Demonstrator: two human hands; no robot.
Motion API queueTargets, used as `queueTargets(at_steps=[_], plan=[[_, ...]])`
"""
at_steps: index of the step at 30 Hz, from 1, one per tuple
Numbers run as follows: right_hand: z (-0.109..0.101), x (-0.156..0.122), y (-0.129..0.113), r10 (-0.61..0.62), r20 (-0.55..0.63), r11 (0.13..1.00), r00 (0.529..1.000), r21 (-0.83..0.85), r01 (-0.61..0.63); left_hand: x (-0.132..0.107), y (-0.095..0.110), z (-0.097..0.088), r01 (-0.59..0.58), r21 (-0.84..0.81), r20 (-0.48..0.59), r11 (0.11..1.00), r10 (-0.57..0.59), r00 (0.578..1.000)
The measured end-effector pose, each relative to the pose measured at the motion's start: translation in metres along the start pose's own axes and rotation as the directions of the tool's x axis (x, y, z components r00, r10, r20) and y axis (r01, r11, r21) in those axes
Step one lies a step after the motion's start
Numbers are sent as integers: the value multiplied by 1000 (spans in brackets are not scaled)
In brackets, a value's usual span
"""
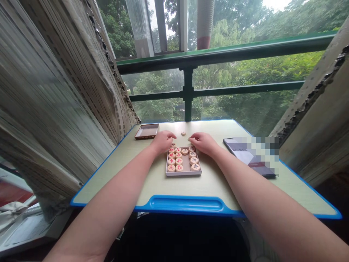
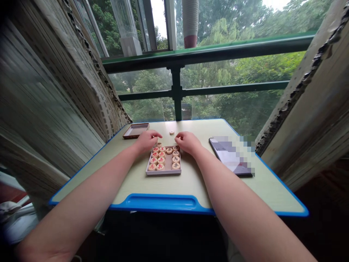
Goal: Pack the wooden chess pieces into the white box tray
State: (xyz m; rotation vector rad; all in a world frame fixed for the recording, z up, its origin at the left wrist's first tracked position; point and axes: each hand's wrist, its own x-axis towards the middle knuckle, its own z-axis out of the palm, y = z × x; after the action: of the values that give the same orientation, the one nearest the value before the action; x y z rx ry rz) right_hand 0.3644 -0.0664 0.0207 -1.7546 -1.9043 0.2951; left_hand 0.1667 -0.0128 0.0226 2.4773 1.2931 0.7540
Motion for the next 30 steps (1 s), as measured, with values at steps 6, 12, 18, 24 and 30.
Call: queueTargets(at_steps=[6,12,18,24,30], plan=[[1,2,4,-72,-114,997,991,-8,72,7,-24,5,109,120,58,987,-116,992],[5,6,15,-19,-61,997,998,-71,14,6,-27,9,128,-10,28,992,-128,991],[7,6,13,-25,-26,992,999,-126,22,5,-29,5,145,-25,20,989,-145,989],[7,15,14,80,-64,983,995,-163,-89,3,-27,5,127,-60,67,990,-123,990],[11,40,19,254,-77,944,964,-200,-264,3,-27,5,103,-141,90,985,-90,992]])
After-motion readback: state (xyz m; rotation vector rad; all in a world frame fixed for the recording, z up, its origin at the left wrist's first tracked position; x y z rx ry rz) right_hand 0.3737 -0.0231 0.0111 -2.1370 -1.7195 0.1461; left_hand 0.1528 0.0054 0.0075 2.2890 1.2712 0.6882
